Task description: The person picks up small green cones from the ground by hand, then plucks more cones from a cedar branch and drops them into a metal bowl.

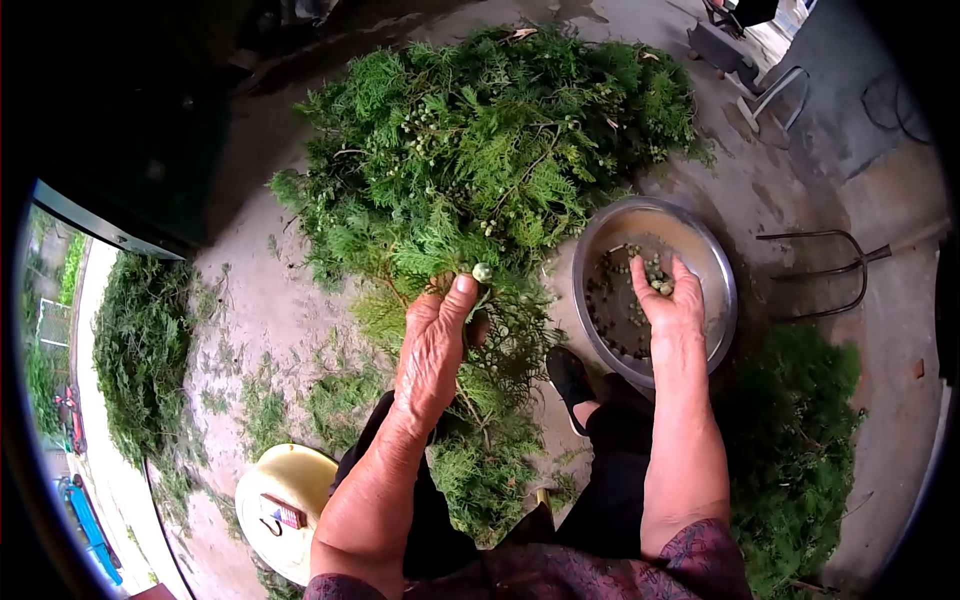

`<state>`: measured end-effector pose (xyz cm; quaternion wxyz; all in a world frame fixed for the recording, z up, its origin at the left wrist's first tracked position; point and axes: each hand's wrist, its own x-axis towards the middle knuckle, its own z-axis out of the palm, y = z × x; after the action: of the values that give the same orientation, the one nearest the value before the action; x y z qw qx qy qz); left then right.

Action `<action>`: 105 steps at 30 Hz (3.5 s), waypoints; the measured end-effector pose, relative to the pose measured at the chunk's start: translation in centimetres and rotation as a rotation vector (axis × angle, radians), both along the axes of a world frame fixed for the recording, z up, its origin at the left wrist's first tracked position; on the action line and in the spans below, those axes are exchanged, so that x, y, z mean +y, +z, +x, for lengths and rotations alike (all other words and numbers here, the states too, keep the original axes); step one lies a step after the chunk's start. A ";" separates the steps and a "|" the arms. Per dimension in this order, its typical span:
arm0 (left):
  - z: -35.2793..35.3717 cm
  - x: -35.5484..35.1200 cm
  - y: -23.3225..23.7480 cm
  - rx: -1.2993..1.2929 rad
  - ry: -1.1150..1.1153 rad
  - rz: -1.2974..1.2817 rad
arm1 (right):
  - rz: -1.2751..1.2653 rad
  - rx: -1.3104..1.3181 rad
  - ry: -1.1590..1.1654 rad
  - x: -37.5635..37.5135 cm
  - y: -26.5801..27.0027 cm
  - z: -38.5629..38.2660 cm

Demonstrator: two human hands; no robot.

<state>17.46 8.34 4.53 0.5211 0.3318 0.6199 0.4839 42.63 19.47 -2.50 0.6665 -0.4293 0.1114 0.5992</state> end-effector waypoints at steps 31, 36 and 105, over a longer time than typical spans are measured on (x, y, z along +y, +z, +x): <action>-0.2 -0.5 1.1 -0.151 -0.214 -0.049 | 0.513 -0.066 0.863 -4.9 5.4 -9.3; -0.2 -0.8 1.8 -0.208 -0.226 -0.122 | 0.551 -0.089 1.047 -6.1 6.7 -9.4; -4.1 1.8 -1.2 -0.910 0.254 0.281 | 0.795 -0.925 1.091 -7.4 8.0 -9.4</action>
<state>13.32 10.10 3.36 0.6260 0.0754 0.2939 0.7184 33.20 12.12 5.49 0.3621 -0.3584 -0.6203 0.5964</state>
